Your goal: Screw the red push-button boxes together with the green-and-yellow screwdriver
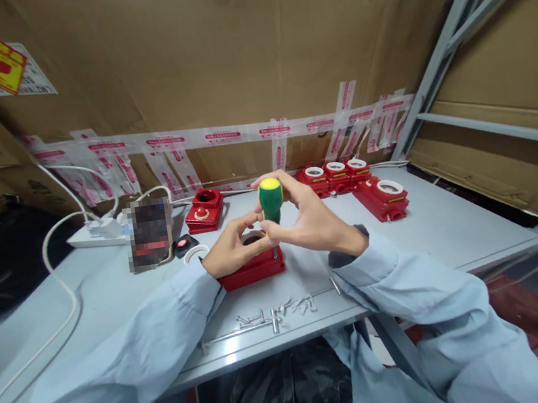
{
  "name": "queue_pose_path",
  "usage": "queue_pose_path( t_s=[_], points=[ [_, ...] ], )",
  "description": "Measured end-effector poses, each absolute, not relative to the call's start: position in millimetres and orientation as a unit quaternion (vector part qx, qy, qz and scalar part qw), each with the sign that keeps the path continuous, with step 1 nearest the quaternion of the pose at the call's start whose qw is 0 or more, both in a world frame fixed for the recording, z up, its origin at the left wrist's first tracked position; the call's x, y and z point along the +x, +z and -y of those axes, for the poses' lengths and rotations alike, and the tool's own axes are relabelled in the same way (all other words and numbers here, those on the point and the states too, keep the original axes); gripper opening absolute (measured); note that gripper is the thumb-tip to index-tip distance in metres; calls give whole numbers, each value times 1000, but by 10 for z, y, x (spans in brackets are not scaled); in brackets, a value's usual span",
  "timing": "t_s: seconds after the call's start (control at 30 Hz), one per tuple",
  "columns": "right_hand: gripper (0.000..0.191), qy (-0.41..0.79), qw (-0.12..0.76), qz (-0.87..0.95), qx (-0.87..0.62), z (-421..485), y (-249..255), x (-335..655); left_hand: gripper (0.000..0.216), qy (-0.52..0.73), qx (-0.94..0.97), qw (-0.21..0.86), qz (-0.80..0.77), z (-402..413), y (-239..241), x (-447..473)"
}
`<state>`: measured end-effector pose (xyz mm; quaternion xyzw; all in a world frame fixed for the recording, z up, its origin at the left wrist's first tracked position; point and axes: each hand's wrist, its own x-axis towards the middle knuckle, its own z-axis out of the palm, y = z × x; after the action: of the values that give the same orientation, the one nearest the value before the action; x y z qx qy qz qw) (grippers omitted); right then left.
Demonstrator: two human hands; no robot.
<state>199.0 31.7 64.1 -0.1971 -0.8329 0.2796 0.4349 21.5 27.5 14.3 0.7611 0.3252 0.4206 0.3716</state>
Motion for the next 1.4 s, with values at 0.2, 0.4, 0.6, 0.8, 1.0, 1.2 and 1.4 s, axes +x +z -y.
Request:
queue_pose_path(
  t_s=[0.2, 0.4, 0.6, 0.8, 1.0, 1.2, 1.4],
  points=[
    [32, 244, 452, 833, -205, -311, 638, 1991, 28, 397, 792, 324, -332, -281, 136, 210],
    [34, 268, 437, 832, -211, -302, 681, 2033, 21, 272, 887, 172, -331, -286, 223, 172],
    [44, 329, 438, 812, -200, -289, 677, 2037, 11, 216, 919, 126, -303, -294, 233, 169],
    [43, 338, 457, 799, -197, -302, 678, 2039, 12, 195, 934, 115, -276, -309, 217, 162],
    [45, 373, 455, 788, -182, -329, 687, 2049, 16, 132, 943, 33, -304, -310, 180, 180],
    [35, 288, 451, 811, -237, -324, 701, 2069, 18, 101, 944, 13, -313, -299, 149, 185],
    [30, 143, 458, 818, -317, -312, 749, 2107, 19, 80, 938, -2, -338, -297, 116, 224]
  ],
)
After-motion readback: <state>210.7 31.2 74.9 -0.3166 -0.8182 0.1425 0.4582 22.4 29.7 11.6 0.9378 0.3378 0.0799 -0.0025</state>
